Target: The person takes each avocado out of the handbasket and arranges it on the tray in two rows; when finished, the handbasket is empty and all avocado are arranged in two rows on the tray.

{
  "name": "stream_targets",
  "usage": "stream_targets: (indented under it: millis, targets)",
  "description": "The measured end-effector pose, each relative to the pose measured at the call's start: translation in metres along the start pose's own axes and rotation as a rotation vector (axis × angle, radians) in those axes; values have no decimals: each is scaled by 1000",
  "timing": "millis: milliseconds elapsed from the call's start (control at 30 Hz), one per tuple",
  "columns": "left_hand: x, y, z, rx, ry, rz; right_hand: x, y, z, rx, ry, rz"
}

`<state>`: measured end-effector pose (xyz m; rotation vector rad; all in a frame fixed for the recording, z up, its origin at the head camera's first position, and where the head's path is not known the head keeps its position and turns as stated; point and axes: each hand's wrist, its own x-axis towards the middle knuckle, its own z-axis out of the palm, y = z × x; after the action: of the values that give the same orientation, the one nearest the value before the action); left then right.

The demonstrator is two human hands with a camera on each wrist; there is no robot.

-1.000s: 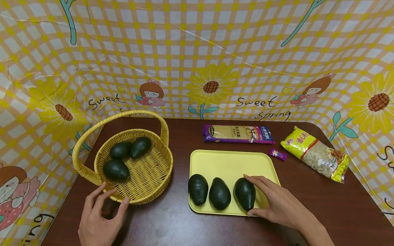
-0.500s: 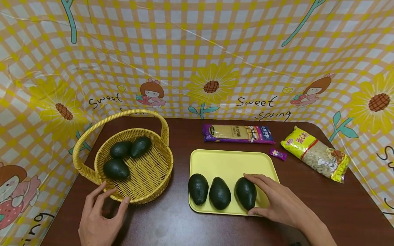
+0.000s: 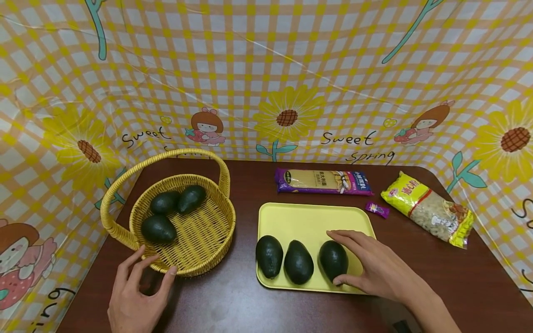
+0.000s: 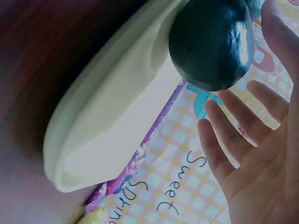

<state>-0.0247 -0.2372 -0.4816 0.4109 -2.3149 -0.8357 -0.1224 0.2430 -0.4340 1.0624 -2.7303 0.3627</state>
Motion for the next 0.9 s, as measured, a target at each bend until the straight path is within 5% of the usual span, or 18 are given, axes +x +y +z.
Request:
stream_targets:
  millis: [533,900]
  targets:
    - [0,0,0,0,-7,-1,21,-7,-4,-3,91,-148]
    - [0,1,-1,50,6,33,43,-17,-8,23,65,-197]
